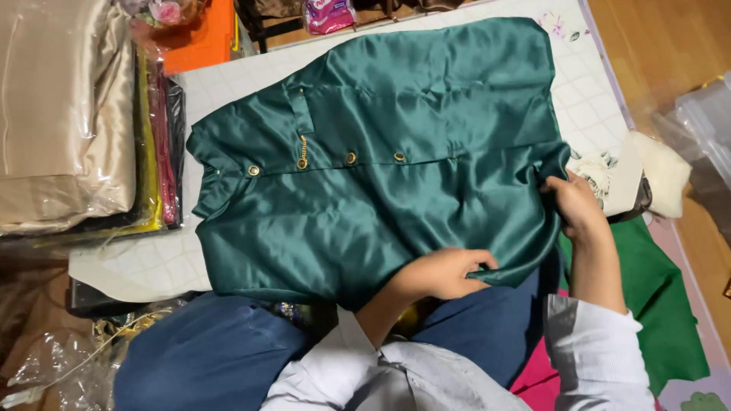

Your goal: Folding a green satin garment on a padded surface

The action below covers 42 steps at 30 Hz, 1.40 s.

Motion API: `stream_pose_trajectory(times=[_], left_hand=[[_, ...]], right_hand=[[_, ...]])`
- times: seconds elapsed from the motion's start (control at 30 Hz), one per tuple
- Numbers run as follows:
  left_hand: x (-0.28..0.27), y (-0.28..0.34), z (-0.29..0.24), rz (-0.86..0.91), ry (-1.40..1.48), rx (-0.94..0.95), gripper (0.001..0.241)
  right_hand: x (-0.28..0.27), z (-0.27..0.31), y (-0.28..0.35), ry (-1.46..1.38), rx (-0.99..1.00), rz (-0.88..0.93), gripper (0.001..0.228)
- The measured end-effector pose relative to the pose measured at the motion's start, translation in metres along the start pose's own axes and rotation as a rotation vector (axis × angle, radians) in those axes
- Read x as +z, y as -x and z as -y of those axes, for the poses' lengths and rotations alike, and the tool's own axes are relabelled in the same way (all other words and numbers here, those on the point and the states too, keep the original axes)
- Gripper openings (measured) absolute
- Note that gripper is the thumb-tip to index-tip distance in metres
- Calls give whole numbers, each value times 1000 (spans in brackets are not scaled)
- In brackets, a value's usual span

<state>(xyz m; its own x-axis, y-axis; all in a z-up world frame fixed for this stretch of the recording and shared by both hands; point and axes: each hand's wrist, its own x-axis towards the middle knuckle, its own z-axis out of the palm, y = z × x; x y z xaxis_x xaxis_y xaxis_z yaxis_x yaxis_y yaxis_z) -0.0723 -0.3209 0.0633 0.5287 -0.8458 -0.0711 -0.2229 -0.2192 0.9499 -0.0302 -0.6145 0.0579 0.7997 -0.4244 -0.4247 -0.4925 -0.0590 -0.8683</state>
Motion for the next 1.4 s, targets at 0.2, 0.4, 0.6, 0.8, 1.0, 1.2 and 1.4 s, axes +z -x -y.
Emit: stream_pose_trajectory(times=[0.2,0.4,0.6,0.8,1.0,1.2,1.4], left_hand=[[-63,-29,5,-544,-354,174,32],[-100,-59,87,-699,-940,-123,39],[-115,-71,101,-535,-1043,-384,57],[-126,-73,101,-317,-857,-756,74],[-140,-125,135,-616,-1065,-564,28],[-169,-158,125,-703,-1124,72,39],[-186,-150,92,-277,-899,-446,70]], right_hand=[[5,-6,1,807,-284,-356,92],[69,19,-2,860,-683,-262,59],[139,22,-9,931,-609,3,77],[149,4,-51,1061,-470,12,48],[149,8,-80,1151,-480,-101,40],[168,38,-91,900,-746,-119,45],[164,44,-93,943,-638,29,49]])
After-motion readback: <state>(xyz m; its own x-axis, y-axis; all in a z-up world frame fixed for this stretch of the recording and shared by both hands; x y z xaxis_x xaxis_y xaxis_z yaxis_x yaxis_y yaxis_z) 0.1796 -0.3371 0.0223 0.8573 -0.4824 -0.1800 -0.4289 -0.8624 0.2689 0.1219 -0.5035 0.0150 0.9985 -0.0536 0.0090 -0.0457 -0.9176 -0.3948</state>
